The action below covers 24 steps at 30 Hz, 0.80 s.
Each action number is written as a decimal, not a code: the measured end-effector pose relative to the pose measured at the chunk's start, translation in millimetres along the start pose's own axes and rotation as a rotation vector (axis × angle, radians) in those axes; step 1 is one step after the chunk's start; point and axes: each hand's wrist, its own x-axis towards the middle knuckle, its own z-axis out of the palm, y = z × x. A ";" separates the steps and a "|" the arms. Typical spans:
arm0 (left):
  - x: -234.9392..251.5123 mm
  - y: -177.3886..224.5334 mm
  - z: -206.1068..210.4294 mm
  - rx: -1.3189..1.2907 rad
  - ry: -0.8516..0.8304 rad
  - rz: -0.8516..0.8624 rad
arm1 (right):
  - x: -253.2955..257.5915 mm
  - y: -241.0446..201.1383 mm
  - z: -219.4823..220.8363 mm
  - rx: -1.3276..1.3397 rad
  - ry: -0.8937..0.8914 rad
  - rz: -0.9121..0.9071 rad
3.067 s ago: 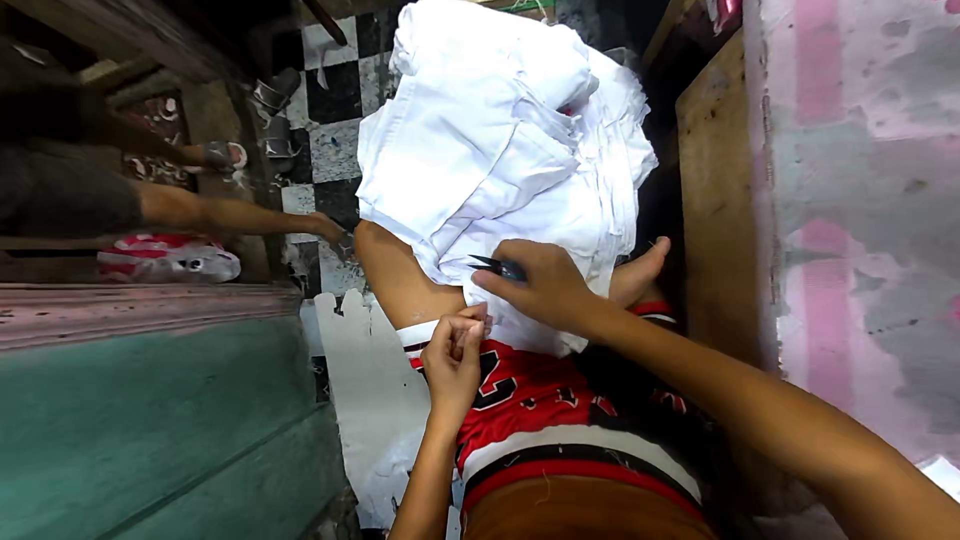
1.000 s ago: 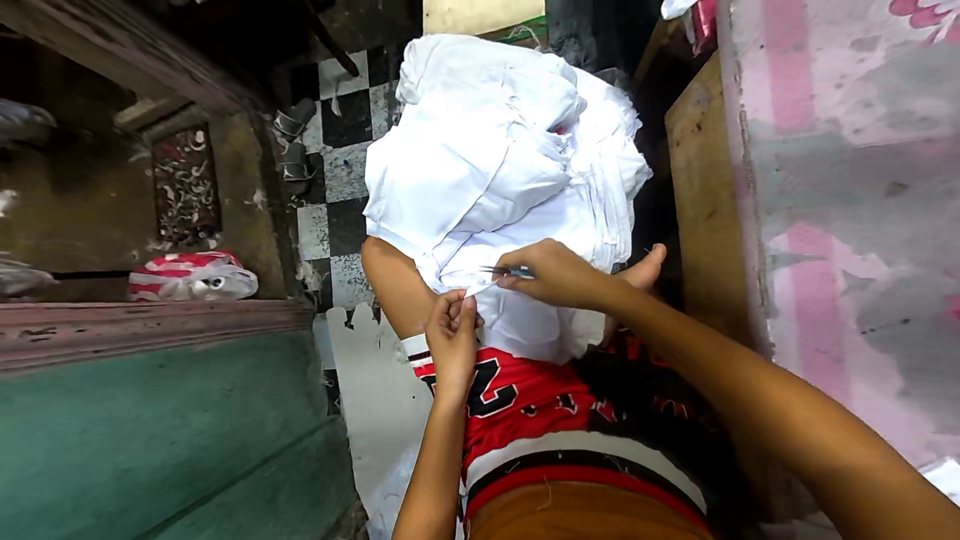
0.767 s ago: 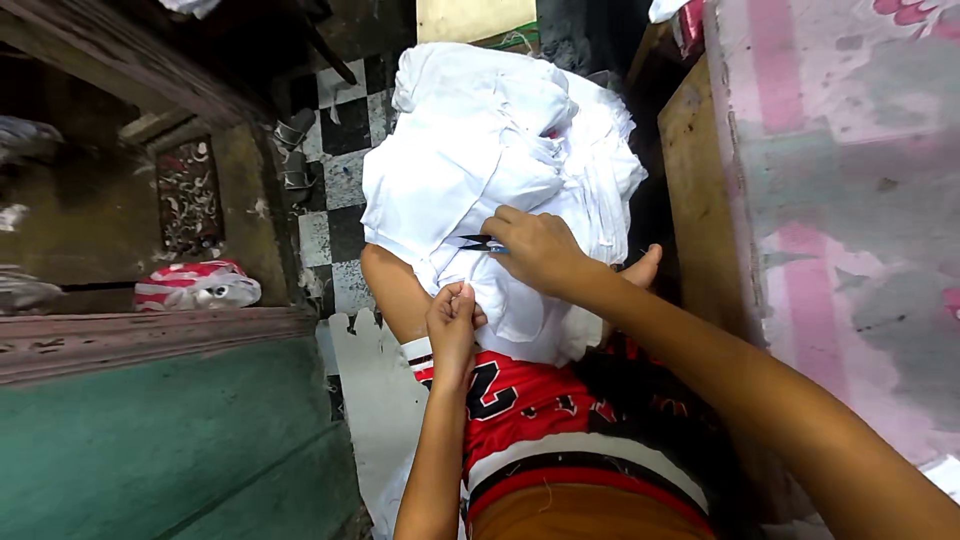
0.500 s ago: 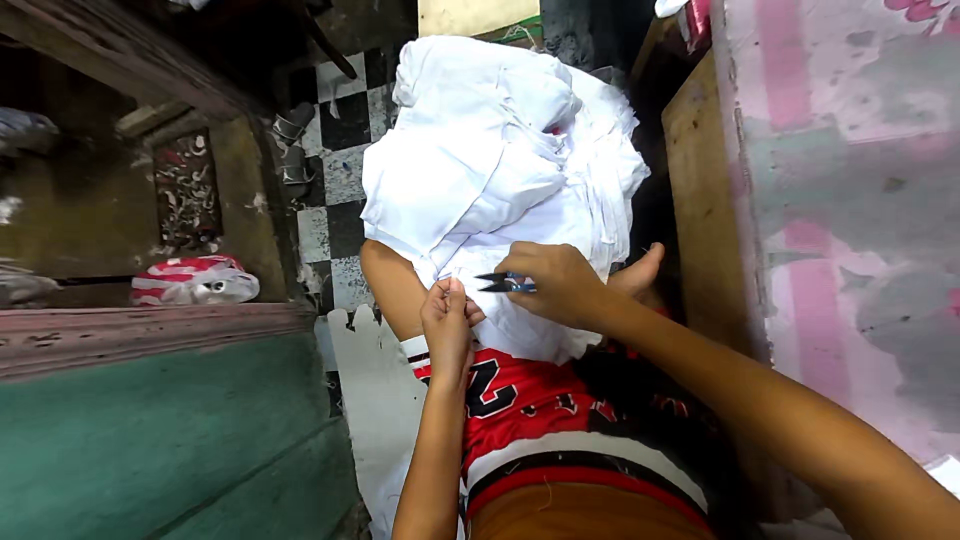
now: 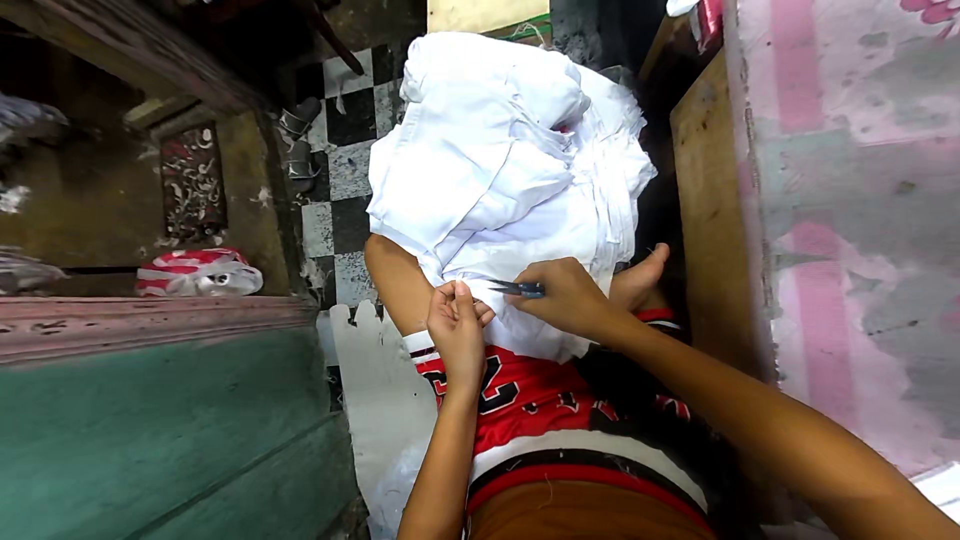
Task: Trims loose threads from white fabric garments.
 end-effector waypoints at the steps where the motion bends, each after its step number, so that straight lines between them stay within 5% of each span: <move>1: -1.5 -2.0 -0.6 0.034 -0.004 0.033 | 1.0 -1.0 -1.6 0.045 -0.023 0.061; 6: -7.7 -4.5 0.0 0.144 0.001 0.139 | 2.7 -5.1 -5.2 0.155 -0.059 0.190; 14: -2.2 -0.8 -1.9 0.002 -0.023 0.018 | 2.8 -0.4 -8.1 0.284 -0.061 0.172; 24: 12.5 11.0 -7.9 -0.179 -0.016 -0.225 | 1.1 21.4 -17.0 -0.183 -0.026 -0.391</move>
